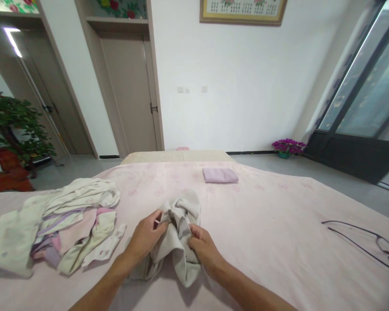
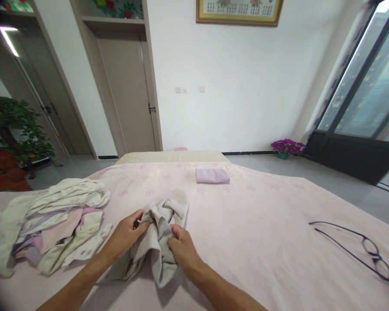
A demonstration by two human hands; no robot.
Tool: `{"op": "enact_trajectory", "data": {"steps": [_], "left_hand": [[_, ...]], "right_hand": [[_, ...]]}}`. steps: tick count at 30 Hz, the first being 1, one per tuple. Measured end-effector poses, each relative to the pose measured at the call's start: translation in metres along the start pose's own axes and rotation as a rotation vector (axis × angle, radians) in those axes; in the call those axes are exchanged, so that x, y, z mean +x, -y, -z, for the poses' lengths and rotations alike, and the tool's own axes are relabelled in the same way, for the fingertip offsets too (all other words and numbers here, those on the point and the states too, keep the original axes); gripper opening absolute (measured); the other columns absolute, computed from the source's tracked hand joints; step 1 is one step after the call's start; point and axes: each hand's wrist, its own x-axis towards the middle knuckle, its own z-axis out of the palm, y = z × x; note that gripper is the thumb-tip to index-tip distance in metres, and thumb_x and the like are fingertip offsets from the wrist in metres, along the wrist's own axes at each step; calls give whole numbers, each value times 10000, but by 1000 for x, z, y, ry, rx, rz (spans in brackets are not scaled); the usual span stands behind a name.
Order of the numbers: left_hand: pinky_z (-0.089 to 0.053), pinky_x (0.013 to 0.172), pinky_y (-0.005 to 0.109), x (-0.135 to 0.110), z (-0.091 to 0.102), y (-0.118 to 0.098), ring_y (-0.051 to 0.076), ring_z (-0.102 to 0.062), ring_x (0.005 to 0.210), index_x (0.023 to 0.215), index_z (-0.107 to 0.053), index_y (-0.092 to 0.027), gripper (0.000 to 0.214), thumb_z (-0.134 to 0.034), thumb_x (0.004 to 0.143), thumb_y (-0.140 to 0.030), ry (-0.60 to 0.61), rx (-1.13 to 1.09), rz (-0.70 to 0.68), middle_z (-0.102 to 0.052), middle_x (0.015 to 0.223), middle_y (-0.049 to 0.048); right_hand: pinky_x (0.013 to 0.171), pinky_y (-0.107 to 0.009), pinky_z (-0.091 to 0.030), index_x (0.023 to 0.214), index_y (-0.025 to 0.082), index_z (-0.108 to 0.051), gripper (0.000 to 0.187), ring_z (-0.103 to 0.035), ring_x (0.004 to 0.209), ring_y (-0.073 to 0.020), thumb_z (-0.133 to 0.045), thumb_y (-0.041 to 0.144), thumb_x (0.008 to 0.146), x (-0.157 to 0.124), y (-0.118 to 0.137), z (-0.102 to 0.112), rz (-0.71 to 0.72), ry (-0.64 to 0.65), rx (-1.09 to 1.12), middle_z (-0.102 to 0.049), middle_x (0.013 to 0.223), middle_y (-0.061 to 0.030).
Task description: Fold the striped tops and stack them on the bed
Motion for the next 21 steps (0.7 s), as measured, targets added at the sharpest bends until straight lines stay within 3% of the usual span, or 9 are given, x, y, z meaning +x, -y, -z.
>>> {"op": "enact_trajectory", "data": {"steps": [4, 6, 8, 10, 12, 14, 16, 18, 21], "left_hand": [[-423, 646, 238, 11, 15, 8, 164, -568, 723, 887, -645, -193, 267, -545, 817, -430, -42, -160, 98, -629, 751, -18], [-410, 594, 230, 15, 19, 8, 152, -551, 666, 915, -639, -181, 337, -555, 795, -484, -24, -300, 175, -609, 722, -22], [-424, 594, 237, 17, 22, 5, 156, -557, 650, 908, -637, -171, 394, -573, 768, -534, -13, -393, 216, -607, 703, -19], [-449, 631, 250, 20, 26, 1, 169, -578, 684, 895, -643, -169, 407, -586, 756, -548, -6, -422, 178, -622, 711, -10], [-439, 613, 243, 22, 32, -2, 169, -569, 670, 898, -654, -173, 385, -583, 768, -529, -23, -378, 119, -615, 691, -17], [-406, 567, 225, 25, 40, -5, 154, -538, 626, 896, -661, -177, 347, -583, 785, -496, -47, -325, 76, -598, 666, -30], [-412, 587, 216, 27, 47, -11, 147, -544, 651, 888, -662, -177, 311, -600, 803, -469, -33, -348, 27, -613, 695, -26], [-446, 652, 218, 26, 52, -18, 151, -574, 712, 880, -662, -176, 282, -640, 804, -446, 26, -450, -6, -646, 749, -12], [-464, 640, 221, 23, 58, -29, 151, -592, 690, 885, -661, -170, 271, -706, 772, -412, 111, -621, 48, -666, 755, 2]], "right_hand": [[643, -263, -454, 1047, 176, -663, 359, -581, 677, -152, -515, 297, 743, -1, 50, 27, -18, -94, 73, -697, 857, -18], [675, -262, -453, 1139, 180, -637, 408, -597, 741, -156, -530, 392, 807, -2, 73, 40, 36, -36, -44, -699, 933, -25], [724, -268, -452, 1241, 204, -602, 511, -614, 842, -177, -593, 463, 801, -5, 89, 50, 106, 127, -286, -694, 1047, -32], [772, -277, -440, 1312, 258, -568, 612, -621, 924, -205, -694, 434, 739, -9, 96, 58, 161, 252, -666, -689, 1120, -25], [787, -284, -419, 1316, 313, -562, 590, -629, 939, -216, -699, 327, 742, -11, 97, 66, 189, 257, -1085, -701, 1110, -12], [767, -287, -402, 1248, 316, -601, 466, -637, 914, -214, -606, 214, 794, -9, 95, 77, 203, 156, -1408, -713, 1056, -17], [749, -286, -393, 1132, 277, -651, 377, -630, 930, -218, -539, 139, 800, -2, 95, 93, 222, -30, -1584, -708, 1022, -39], [746, -283, -390, 1028, 251, -675, 301, -610, 982, -226, -529, 129, 794, 7, 97, 114, 244, -288, -1626, -693, 1005, -55], [766, -283, -401, 996, 260, -683, 248, -590, 1054, -230, -527, 191, 816, 23, 94, 151, 245, -640, -1453, -673, 1078, -53]]}}
